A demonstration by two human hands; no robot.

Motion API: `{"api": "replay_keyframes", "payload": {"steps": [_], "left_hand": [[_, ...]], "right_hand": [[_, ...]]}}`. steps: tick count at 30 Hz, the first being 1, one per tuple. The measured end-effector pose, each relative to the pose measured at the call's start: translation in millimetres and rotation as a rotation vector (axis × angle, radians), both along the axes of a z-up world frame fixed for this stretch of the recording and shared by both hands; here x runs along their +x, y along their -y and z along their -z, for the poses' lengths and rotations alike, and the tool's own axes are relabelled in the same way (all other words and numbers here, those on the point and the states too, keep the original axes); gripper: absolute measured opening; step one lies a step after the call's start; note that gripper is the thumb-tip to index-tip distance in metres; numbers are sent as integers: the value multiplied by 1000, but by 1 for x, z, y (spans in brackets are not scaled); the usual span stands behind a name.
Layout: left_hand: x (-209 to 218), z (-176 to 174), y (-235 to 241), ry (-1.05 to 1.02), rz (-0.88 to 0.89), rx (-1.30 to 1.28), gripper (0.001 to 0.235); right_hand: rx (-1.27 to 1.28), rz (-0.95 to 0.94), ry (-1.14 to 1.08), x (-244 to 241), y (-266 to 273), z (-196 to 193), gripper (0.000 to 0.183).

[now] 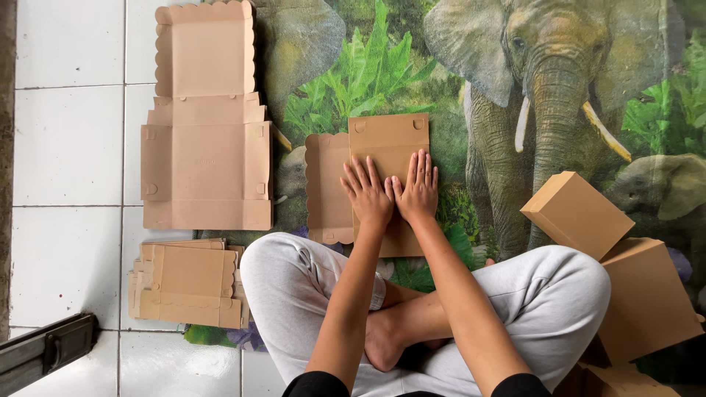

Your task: The person sits on the floor and assembles flat cardboard pieces into small boxes by hand. They fold the sides, tuck in the tabs, and secure the flaps to form the box structure, repeating the process for multiple units.

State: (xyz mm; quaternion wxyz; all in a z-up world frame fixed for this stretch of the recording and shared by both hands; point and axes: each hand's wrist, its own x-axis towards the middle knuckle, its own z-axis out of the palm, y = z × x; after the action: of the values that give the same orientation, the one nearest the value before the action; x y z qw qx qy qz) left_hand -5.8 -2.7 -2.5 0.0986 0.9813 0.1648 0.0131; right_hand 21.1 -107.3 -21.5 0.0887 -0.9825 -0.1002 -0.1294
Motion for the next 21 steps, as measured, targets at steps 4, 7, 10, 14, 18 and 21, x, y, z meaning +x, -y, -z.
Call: {"api": "replay_keyframes", "payload": {"steps": [4,7,10,14,18,21], "left_hand": [[-24,-12,5,-66,-33,-73,74],[-42,-7,9,-154,-61,-85,74],[-55,-1,5,-136,-128,-210,74],[-60,27,-17,70,-345,-465,77],[-58,2,-33,108,-372,-1040,53],[-75,-79,-28,130,-132,-1212,57]], "right_hand": [[26,7,-156,-20,0,-13,77],[32,12,-252,-35,-1,-19,79],[6,67,-357,-52,-3,-16,84],[-9,116,-610,-71,-5,-39,101],[50,113,-941,-77,1,-78,120],[248,104,-1047,-84,14,-130,121]]}}
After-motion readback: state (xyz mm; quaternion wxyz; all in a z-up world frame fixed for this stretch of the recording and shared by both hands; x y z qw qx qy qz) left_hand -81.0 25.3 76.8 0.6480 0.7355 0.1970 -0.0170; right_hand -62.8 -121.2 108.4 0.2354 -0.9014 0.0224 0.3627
